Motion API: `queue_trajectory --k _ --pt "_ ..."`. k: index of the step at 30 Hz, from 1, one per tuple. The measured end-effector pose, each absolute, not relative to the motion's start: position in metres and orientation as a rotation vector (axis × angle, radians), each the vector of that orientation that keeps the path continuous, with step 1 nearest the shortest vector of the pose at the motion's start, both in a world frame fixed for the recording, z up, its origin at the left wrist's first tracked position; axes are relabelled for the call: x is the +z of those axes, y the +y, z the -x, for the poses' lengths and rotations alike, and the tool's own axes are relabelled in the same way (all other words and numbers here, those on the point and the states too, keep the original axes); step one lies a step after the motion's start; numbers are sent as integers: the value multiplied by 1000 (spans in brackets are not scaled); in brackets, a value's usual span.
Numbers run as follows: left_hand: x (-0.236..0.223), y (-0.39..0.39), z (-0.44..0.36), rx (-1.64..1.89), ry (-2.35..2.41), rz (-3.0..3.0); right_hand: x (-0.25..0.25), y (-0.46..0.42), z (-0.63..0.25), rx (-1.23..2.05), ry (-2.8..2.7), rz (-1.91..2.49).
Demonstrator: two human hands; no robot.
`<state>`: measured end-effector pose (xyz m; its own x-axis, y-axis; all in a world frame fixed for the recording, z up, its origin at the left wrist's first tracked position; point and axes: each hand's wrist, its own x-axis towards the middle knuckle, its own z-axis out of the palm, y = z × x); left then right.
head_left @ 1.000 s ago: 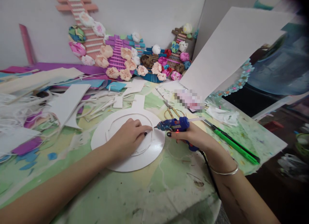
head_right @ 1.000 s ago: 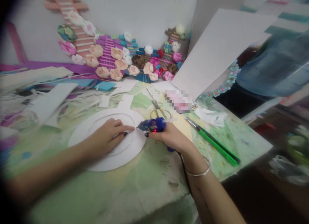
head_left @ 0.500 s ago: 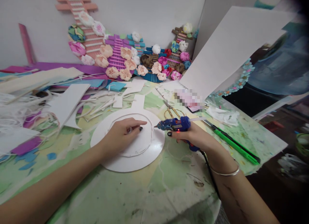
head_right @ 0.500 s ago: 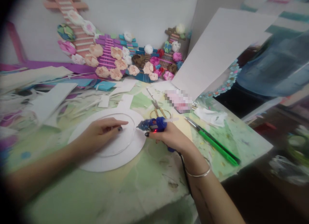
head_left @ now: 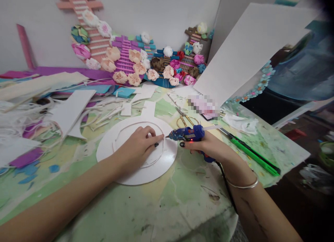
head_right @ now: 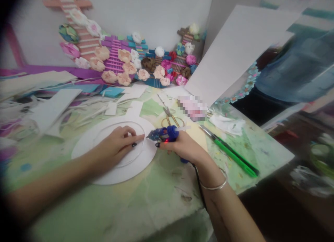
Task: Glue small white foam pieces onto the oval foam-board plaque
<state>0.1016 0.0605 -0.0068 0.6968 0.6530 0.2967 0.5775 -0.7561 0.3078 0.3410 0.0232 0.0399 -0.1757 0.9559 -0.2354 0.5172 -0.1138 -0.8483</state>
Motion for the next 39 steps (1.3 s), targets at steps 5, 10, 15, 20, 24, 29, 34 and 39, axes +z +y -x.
queue_trajectory --k 5,10,15,20,24,29,34,39 --pt "-9 62 -102 600 984 -2733 41 23 -341 1216 -1705 1647" --pt "-8 61 -103 565 1000 -2721 40 23 -341 1238 -1697 1624" --pt "-6 61 -100 559 1006 -2617 40 23 -341 1252 -1676 1625" --pt "-6 62 -98 592 997 -2545 39 24 -341 1230 -1682 1665" --pt "-7 63 -99 566 1002 -2592 37 24 -340 1236 -1691 1605" --pt "-9 64 -100 596 979 -2646 35 24 -341 1250 -1695 1590" --pt "-5 60 -102 530 991 -2680 37 23 -340 1228 -1711 1611" --pt "-1 61 -99 603 983 -2560 40 21 -339 1215 -1688 1671"
